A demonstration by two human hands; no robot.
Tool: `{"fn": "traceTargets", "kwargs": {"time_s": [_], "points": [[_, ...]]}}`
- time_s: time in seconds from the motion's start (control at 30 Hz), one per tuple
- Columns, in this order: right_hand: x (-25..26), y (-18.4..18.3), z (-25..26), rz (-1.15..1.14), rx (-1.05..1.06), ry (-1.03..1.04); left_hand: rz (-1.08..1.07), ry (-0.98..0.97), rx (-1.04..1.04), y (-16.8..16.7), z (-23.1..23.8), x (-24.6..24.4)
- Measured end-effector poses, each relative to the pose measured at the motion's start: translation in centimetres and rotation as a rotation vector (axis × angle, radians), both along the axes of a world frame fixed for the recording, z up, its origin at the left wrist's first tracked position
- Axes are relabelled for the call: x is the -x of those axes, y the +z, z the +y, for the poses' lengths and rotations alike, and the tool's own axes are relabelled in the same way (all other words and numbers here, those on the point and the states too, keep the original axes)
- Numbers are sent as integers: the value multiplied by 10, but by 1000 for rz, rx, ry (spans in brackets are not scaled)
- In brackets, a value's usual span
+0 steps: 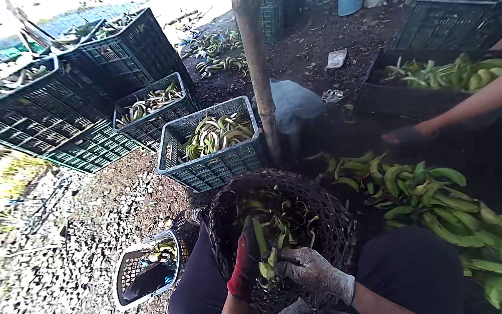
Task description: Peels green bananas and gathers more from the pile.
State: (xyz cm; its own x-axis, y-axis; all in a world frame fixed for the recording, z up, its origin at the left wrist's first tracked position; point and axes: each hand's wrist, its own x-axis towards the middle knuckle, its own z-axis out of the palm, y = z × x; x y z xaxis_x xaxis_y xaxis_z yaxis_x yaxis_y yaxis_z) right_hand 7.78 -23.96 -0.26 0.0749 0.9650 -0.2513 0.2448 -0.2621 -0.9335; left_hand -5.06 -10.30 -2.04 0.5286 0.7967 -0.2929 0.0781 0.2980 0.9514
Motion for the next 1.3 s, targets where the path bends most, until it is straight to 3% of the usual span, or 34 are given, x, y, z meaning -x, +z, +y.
{"fn": "traceTargets", "kwargs": {"time_s": [0.1, 0.2, 0.27, 0.37, 0.4, 0.53, 0.6, 0.83, 1.0, 1.1, 1.23, 1.3], "points": [[-22, 51, 7, 354, -191, -342, 61, -176, -61, -5, 5, 9], [-55, 83, 11, 508, -381, -553, 2, 0, 103, -28, 5, 18], [-63, 75, 13, 264, -203, -492, -185, 138, 198, -34, 10, 19], [-57, 38, 18, -289, 395, -100, -425, 287, 278, -31, 17, 13], [-46, 25, 18, -341, 440, -21, -475, 333, 298, -30, 20, 10], [-1, 5, 3, -179, 29, 94, -538, 531, 304, -19, 25, -1], [11, 2, 1, -211, -29, 107, -554, 573, 300, -13, 23, -5], [10, -2, 2, -274, -48, 100, -569, 530, 357, 3, 21, -12], [5, -8, 15, -324, -48, 107, -638, 363, 467, 5, 7, -9], [-7, -9, 32, -361, 114, 171, -571, 325, 489, 16, -9, -14], [-15, -15, 39, -403, 99, 167, -485, 288, 413, 4, -12, -9], [-18, -5, 39, -500, 114, 177, -334, 191, 283, 4, -13, -3]]}}
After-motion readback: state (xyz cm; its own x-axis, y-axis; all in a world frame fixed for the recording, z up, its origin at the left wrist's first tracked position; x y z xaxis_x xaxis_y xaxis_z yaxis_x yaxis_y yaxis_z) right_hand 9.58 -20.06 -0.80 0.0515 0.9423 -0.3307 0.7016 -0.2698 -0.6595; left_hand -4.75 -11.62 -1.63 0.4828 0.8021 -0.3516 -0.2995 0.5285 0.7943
